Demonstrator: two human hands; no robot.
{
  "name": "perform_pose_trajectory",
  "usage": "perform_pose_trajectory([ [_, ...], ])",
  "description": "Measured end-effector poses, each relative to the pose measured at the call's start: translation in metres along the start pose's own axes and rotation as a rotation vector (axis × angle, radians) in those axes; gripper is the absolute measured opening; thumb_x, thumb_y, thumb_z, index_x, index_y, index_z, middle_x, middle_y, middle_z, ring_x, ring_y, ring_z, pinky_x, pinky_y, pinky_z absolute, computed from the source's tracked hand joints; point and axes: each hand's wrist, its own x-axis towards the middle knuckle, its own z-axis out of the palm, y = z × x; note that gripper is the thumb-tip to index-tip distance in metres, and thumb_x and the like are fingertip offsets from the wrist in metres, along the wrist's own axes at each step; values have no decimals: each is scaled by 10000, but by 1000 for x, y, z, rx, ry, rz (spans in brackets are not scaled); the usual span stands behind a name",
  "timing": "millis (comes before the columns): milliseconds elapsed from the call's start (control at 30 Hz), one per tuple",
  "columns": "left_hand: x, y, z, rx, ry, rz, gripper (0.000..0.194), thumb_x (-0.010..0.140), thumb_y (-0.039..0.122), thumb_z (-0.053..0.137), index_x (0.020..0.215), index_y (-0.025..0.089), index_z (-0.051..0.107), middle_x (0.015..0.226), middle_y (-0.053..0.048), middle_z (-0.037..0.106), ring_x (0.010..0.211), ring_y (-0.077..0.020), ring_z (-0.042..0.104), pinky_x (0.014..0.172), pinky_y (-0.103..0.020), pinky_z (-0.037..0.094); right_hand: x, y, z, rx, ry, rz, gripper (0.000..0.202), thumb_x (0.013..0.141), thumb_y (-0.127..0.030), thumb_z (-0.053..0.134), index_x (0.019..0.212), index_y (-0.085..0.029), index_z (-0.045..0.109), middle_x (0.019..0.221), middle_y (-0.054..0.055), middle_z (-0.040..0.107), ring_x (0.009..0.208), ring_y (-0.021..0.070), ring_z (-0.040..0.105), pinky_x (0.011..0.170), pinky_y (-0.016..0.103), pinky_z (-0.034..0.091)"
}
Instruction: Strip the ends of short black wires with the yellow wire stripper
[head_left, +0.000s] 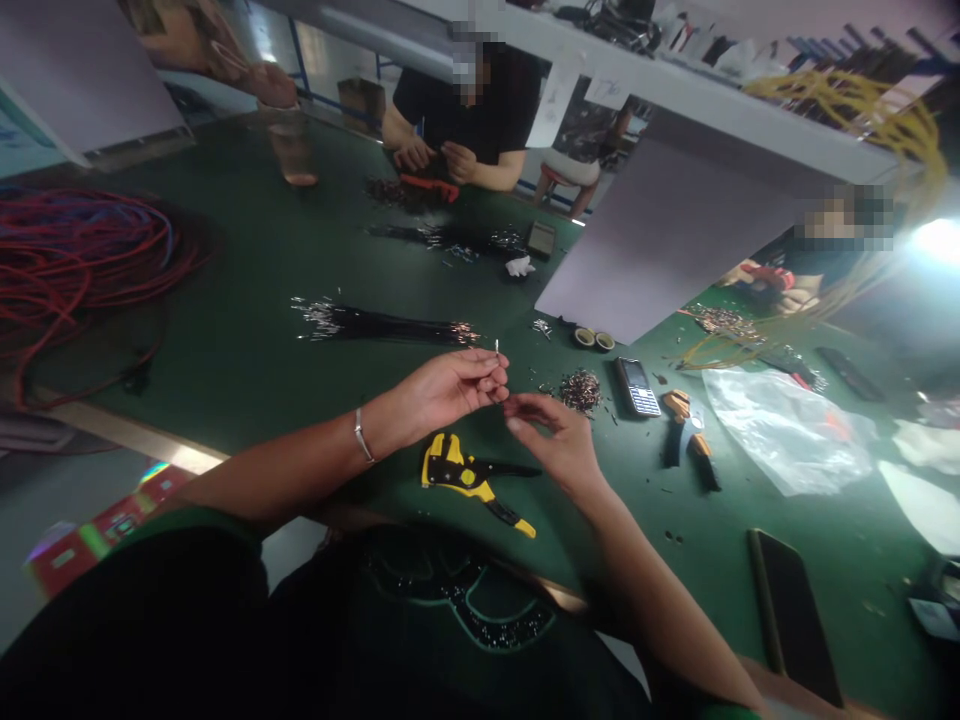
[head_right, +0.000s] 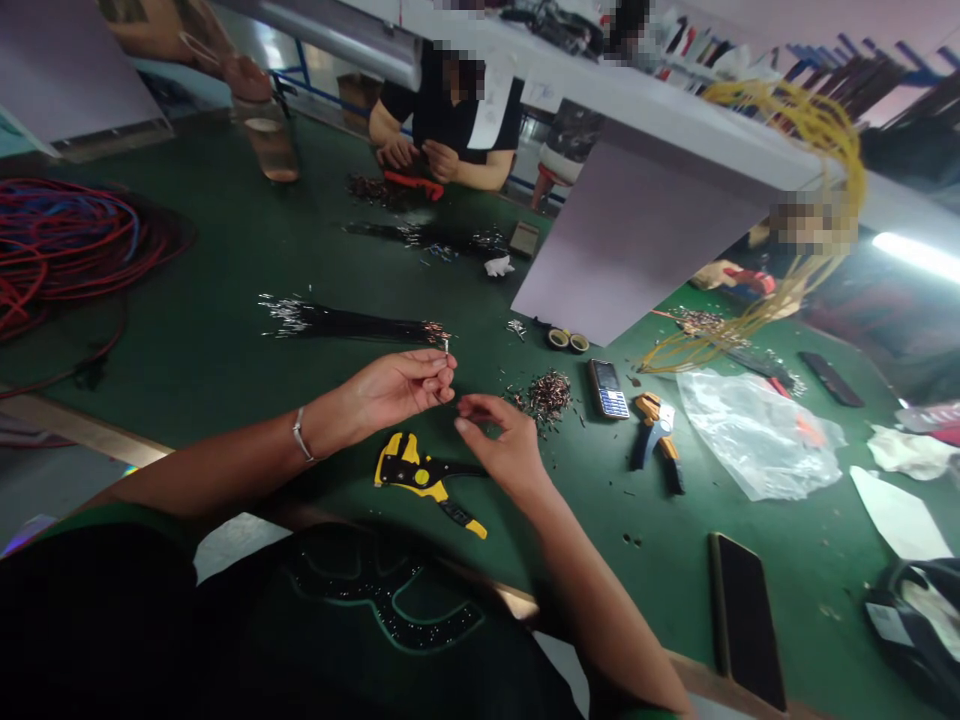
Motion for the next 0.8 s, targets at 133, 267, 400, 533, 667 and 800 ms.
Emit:
perform_pose_trajectory([
  [133, -1, -4, 1, 17, -9, -28, 123, 767, -8, 552, 769, 66, 650, 642, -45, 608, 538, -84, 534, 691, -277, 480, -5, -6, 10, 26, -8, 6, 154, 727, -298, 719, 860, -223, 703, 834, 29, 741, 756, 194, 685, 778, 366, 562],
  [267, -4, -6, 3, 28, -2, -35, 65, 777, 37, 598, 773, 82, 644, 684, -62, 640, 657, -136, 622, 756, -306, 477, -7, -1, 11, -37, 50, 11, 86, 770, -297, 678, 754, -215, 696, 729, 21, 730, 681, 181, 674, 713, 334, 546],
  [400, -3, -6, -1, 86, -58, -19, 69, 766, 88, 657, 835, 92, 662, 785, -74, 675, 766, -159, 652, 853, -331, 461, -8, 2, 8, -26, 78, 24, 91, 771, -282, 672, 714, -214, 691, 677, 7, 717, 645, 174, 669, 673, 311, 536],
  [533, 0, -4, -7, 277, -101, -88, 188, 697, 91, 715, 883, 106, 686, 896, -107, 710, 823, -162, 653, 878, -349, 457, -8, 3, 5, -34, 101, 13, 112, 769, -287, 665, 685, -215, 681, 635, -5, 700, 606, 166, 654, 639, 299, 521],
  [667, 1, -4, -8, 444, -98, -115, 122, 646, 87, 721, 762, 122, 704, 881, -106, 728, 807, -148, 654, 846, -318, 470, -7, 4, 2, -50, 92, 6, 128, 756, -276, 657, 642, -215, 661, 592, -17, 674, 568, 153, 621, 608, 285, 493],
  [800, 1, -8, -6, 524, 11, -39, 71, 615, 107, 744, 650, 130, 686, 769, -85, 731, 739, -142, 659, 804, -318, 490, -7, 3, 1, -18, 75, 46, 137, 729, -273, 665, 610, -208, 646, 560, -20, 645, 533, 142, 581, 563, 270, 466],
])
